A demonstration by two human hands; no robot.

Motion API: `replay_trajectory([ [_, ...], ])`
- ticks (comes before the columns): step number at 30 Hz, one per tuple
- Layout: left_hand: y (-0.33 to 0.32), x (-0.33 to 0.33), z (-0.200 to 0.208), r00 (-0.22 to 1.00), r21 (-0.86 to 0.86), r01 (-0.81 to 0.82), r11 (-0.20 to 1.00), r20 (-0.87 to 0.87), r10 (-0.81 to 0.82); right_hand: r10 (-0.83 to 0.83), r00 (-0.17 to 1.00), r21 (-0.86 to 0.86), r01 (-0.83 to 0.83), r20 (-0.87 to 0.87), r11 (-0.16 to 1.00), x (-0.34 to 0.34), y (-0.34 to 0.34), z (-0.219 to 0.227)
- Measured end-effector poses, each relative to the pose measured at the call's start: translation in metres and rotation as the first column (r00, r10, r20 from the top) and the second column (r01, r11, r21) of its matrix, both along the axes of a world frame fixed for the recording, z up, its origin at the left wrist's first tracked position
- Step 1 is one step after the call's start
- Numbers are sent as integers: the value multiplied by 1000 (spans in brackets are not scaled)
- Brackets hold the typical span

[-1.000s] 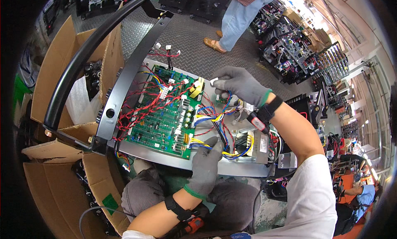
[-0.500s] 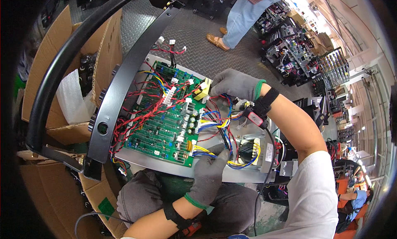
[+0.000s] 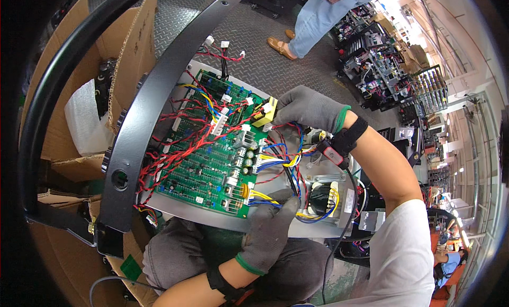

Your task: Installing and connecting wiring to circuit boards within industrial inverter units.

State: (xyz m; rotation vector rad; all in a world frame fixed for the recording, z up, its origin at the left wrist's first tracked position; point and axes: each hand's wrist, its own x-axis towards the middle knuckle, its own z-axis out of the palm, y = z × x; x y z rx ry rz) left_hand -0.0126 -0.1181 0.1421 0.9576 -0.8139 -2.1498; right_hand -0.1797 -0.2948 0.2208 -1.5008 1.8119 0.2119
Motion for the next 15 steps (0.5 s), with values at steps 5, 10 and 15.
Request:
replay_trajectory([
  [5,0,-1,-18,928,-825,127,551,294,228,1,994,-46,4,111,999,-5,3,-9],
  [10,4,-1,-9,987,-158,74,985,153,-49,-21,977,-116,46,210,992,-8,12,-14],
  [15,-12,18,24,757,-592,627,507,616,-216,-210,876,-28,246,435,969,-10,21,-16],
])
